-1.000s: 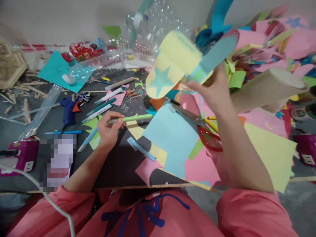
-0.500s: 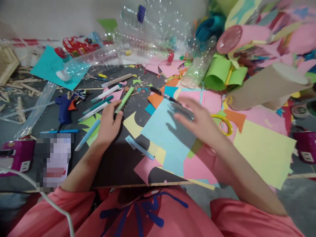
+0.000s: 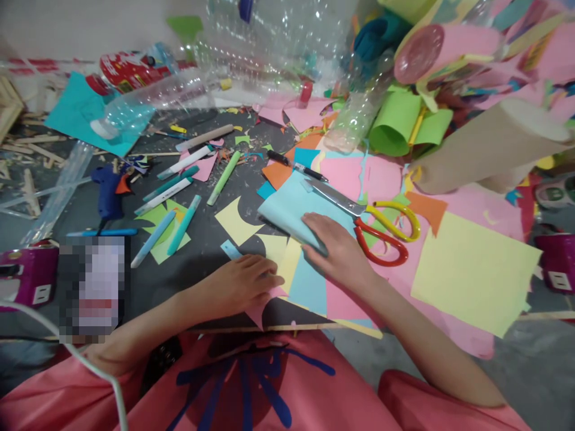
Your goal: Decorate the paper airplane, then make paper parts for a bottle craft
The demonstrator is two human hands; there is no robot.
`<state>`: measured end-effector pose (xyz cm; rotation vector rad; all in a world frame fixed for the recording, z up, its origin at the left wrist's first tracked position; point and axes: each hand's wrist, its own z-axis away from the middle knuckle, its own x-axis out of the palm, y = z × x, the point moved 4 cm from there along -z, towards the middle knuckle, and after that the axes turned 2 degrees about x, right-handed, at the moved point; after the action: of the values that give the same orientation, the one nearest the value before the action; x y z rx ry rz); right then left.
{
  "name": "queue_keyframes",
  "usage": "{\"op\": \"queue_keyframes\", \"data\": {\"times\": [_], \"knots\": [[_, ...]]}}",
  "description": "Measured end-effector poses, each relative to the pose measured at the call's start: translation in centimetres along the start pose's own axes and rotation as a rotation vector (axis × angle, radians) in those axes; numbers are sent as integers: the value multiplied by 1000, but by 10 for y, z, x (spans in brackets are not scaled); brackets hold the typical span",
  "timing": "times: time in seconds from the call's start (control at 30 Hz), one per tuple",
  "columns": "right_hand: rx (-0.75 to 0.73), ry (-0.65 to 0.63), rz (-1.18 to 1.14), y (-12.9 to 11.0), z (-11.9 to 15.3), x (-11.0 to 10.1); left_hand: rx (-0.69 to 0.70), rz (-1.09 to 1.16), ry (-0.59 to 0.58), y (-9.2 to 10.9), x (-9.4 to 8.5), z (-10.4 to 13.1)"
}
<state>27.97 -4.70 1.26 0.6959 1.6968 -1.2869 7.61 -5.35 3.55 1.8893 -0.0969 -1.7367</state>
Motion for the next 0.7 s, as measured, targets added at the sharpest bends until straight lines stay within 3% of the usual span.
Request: {"op": "queue_keyframes", "data": {"times": [0.1, 0.2, 0.33, 0.47, 0.6, 0.7], "knots": [[132, 137, 14, 7, 3, -11, 22, -102, 12, -10, 1, 14], [100, 179, 133, 4, 7, -17, -57, -183, 58, -28, -8, 23], [-6, 12, 226, -7, 19, -3, -194, -185, 160, -32, -15, 21], [77, -219, 187, -5, 34, 19, -116, -56, 203, -10, -4, 11], [101, -286, 154, 1, 38, 22, -79, 51, 228, 6, 5, 5], [111, -305, 133, 3, 38, 18, -160, 269, 220, 11, 11, 2]]}}
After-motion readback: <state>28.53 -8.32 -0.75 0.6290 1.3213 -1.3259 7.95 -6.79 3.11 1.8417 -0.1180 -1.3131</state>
